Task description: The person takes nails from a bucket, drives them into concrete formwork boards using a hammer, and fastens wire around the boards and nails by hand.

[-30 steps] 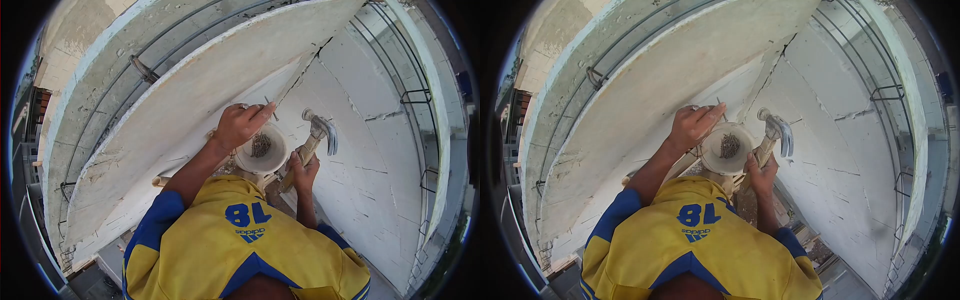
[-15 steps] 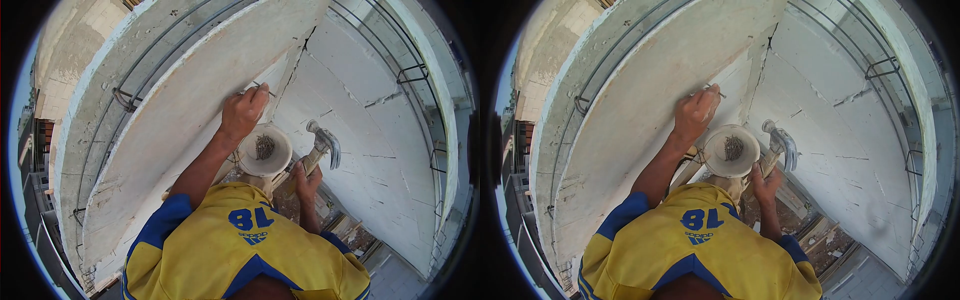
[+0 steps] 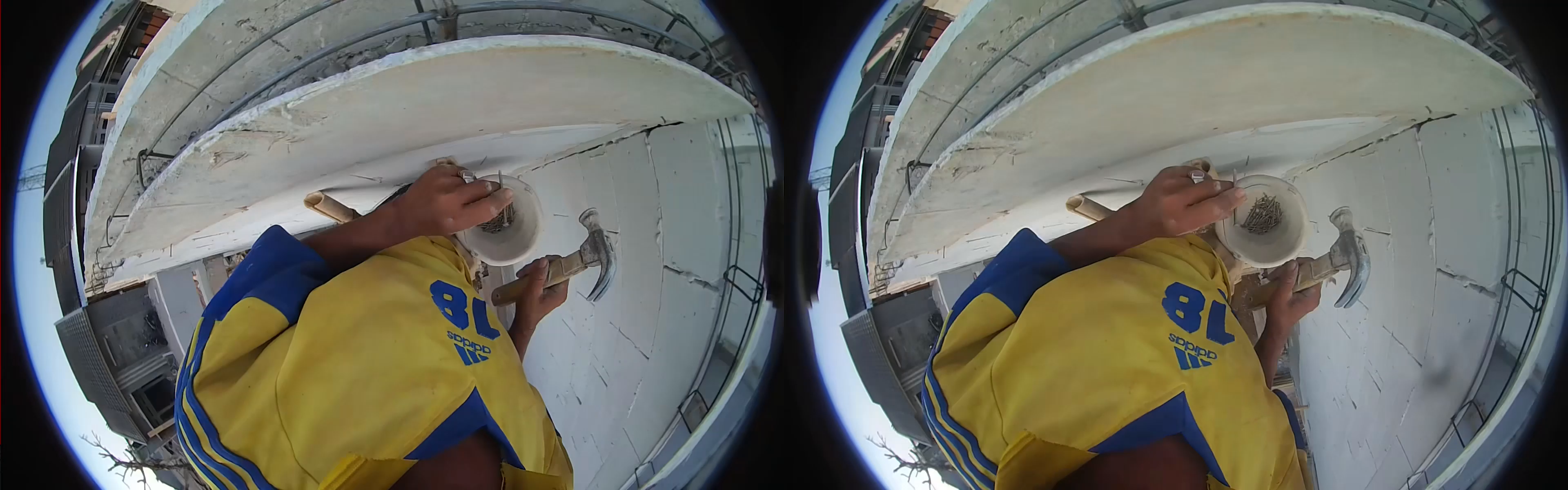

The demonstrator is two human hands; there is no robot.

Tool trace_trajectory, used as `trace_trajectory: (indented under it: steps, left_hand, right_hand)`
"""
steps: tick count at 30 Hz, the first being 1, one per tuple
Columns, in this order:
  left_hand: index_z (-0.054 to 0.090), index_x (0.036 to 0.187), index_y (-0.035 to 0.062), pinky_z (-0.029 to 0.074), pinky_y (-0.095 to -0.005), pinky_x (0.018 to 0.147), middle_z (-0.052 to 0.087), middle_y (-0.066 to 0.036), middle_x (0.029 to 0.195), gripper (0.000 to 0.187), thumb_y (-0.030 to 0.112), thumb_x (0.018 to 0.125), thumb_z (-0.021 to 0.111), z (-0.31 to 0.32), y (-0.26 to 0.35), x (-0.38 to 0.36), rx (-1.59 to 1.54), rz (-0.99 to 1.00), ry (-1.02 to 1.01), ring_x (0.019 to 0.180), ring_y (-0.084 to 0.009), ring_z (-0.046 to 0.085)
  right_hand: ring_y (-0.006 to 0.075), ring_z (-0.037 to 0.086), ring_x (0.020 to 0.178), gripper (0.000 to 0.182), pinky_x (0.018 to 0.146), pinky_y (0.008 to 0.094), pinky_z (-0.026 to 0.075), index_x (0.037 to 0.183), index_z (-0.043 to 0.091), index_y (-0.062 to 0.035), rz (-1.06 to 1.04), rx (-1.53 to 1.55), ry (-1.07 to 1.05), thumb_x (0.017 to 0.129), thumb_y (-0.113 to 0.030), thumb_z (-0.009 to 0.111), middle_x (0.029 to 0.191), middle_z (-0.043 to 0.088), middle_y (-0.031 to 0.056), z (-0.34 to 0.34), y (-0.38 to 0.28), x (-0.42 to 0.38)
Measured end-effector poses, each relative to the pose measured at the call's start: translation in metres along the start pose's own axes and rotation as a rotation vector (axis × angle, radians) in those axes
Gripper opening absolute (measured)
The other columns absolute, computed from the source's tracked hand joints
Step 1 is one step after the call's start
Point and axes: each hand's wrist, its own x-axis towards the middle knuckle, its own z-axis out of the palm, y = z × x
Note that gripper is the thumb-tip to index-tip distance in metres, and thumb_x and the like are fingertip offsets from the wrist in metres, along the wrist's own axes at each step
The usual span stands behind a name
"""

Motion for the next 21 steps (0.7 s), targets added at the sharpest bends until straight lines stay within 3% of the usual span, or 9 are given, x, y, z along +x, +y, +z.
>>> trace_trajectory:
  steps: [4,7,9,11,13,15,18,21]
  left_hand:
    - [0.063,0.108,0.0015,0.054,-0.0284,0.057,0.069,-0.009,0.081,0.033,0.003,0.078,0.076,-0.047,0.014,-0.077,0.060,-0.154,0.113,0.061,-0.0171,0.066]
    - [0.061,0.109,0.0021,0.057,-0.0299,0.061,0.072,-0.010,0.091,0.037,0.005,0.076,0.076,-0.082,0.030,-0.118,0.213,-0.364,0.165,0.074,-0.0198,0.070]
    - [0.060,0.109,0.0012,0.057,-0.0310,0.062,0.072,-0.010,0.091,0.037,0.003,0.076,0.075,-0.097,0.039,-0.132,0.266,-0.460,0.226,0.074,-0.0211,0.071]
    - [0.059,0.110,0.0003,0.058,-0.0320,0.063,0.072,-0.010,0.092,0.037,0.001,0.076,0.075,-0.103,0.042,-0.143,0.324,-0.548,0.292,0.075,-0.0224,0.071]
    - [0.057,0.111,-0.0002,0.058,-0.0350,0.065,0.072,-0.010,0.095,0.036,0.000,0.078,0.072,-0.103,0.035,-0.153,0.344,-0.620,0.350,0.078,-0.0242,0.071]
    - [0.056,0.113,0.0007,0.058,-0.0365,0.066,0.072,-0.010,0.098,0.037,-0.003,0.078,0.069,-0.103,0.036,-0.162,0.428,-0.679,0.321,0.081,-0.0253,0.071]
    - [0.055,0.113,0.0021,0.058,-0.0381,0.067,0.071,-0.010,0.099,0.037,-0.004,0.078,0.067,-0.093,0.022,-0.176,0.319,-0.726,0.456,0.082,-0.0266,0.071]
    - [0.053,0.111,0.0034,0.057,-0.0380,0.065,0.071,-0.010,0.099,0.037,-0.004,0.078,0.068,-0.095,0.015,-0.180,0.325,-0.671,0.472,0.082,-0.0276,0.070]
  right_hand:
    - [0.0122,0.055,0.059,0.016,0.058,0.0279,0.045,0.089,0.055,0.0015,-0.099,-0.193,-0.152,0.096,-0.012,0.058,0.066,0.060,0.0061,-0.003,0.012,-0.002]
    - [0.0119,0.056,0.062,0.018,0.061,0.0277,0.046,0.090,0.055,0.0008,-0.083,-0.300,-0.301,0.096,-0.015,0.059,0.068,0.061,0.0054,0.004,0.007,-0.002]
    - [0.0116,0.057,0.067,0.018,0.064,0.0278,0.046,0.093,0.058,0.0009,0.059,-0.285,-0.506,0.095,-0.016,0.061,0.071,0.061,0.0045,0.012,0.004,0.000]
    - [0.0122,0.057,0.072,0.015,0.065,0.0279,0.044,0.094,0.057,-0.0013,0.015,-0.320,-0.572,0.095,-0.016,0.062,0.080,0.061,0.0071,0.016,0.029,0.007]
    - [0.0129,0.057,0.074,0.015,0.063,0.0275,0.042,0.098,0.062,-0.0026,-0.317,-0.601,-0.811,0.095,-0.017,0.062,0.081,0.061,0.0040,0.023,0.042,0.021]
    - [0.0191,0.061,0.078,0.018,0.065,0.0321,0.044,0.100,0.065,-0.0034,-0.249,-0.714,-0.961,0.093,-0.020,0.065,0.084,0.065,0.0057,0.034,0.048,0.036]
    - [0.0346,0.064,0.078,0.023,0.069,0.0468,0.049,0.097,0.065,-0.0032,-0.770,-0.671,-1.103,0.081,-0.018,0.074,0.088,0.068,0.0172,0.086,0.007,0.044]
    - [0.0381,0.063,0.079,0.032,0.072,0.0462,0.049,0.101,0.061,-0.0047,-0.822,-0.538,-1.164,0.072,-0.015,0.073,0.088,0.066,0.0181,0.114,-0.024,0.035]
